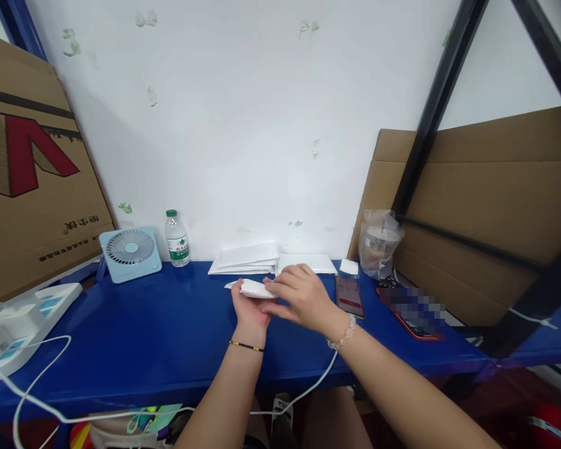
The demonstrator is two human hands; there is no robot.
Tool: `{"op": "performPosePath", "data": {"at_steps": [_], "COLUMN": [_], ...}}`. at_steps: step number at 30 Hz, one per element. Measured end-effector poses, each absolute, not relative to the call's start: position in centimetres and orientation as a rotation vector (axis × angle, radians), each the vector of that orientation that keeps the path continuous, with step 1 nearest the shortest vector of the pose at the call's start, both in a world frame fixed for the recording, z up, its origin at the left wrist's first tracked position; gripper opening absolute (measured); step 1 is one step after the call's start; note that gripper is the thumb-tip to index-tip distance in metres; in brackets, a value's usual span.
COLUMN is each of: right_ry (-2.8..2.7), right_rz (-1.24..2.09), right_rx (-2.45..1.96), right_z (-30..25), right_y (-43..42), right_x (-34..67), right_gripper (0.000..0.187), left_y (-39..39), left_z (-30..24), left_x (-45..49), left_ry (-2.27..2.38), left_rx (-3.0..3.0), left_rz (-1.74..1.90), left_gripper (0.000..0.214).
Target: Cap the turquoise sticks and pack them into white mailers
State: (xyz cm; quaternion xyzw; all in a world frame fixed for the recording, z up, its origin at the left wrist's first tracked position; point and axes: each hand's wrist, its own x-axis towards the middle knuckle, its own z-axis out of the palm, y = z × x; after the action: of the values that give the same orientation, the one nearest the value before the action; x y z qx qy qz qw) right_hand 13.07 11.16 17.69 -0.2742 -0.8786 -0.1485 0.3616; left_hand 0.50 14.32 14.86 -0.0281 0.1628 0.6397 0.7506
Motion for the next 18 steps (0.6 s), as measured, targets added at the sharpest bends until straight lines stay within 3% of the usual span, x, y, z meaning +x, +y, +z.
{"op": "performPosePath", "data": {"at_steps": [4, 10, 14, 18], "right_ry": [-2.021, -1.105, -1.036, -1.102], "right_rz": [-0.221, 0.486, 0.664, 0.665], "right_rx": [-0.859, -1.179, -1.487, -1.757], "right_z": [17.0, 17.0, 14.0, 10.8], "right_y": [12.7, 22.2, 27.9, 30.5], "right_x": [14.6, 23.8, 28.4, 29.8], "right_gripper": [0.022, 0.028, 0.022, 0.017], "left_y": [13.9, 16.7, 21.0, 23.5], "left_z": [15.1, 14.6, 11.7, 9.6], "left_x": [1.2, 0.0, -2.7, -4.3], "left_ry": [0.261, 0.361, 0.746, 0.888], "left_rx": [0.171, 0.845, 0.699, 0.31], "left_rz": [1.513, 1.378, 1.485, 1.471], "left_gripper": [0.033, 0.058, 0.048, 0.022]}}
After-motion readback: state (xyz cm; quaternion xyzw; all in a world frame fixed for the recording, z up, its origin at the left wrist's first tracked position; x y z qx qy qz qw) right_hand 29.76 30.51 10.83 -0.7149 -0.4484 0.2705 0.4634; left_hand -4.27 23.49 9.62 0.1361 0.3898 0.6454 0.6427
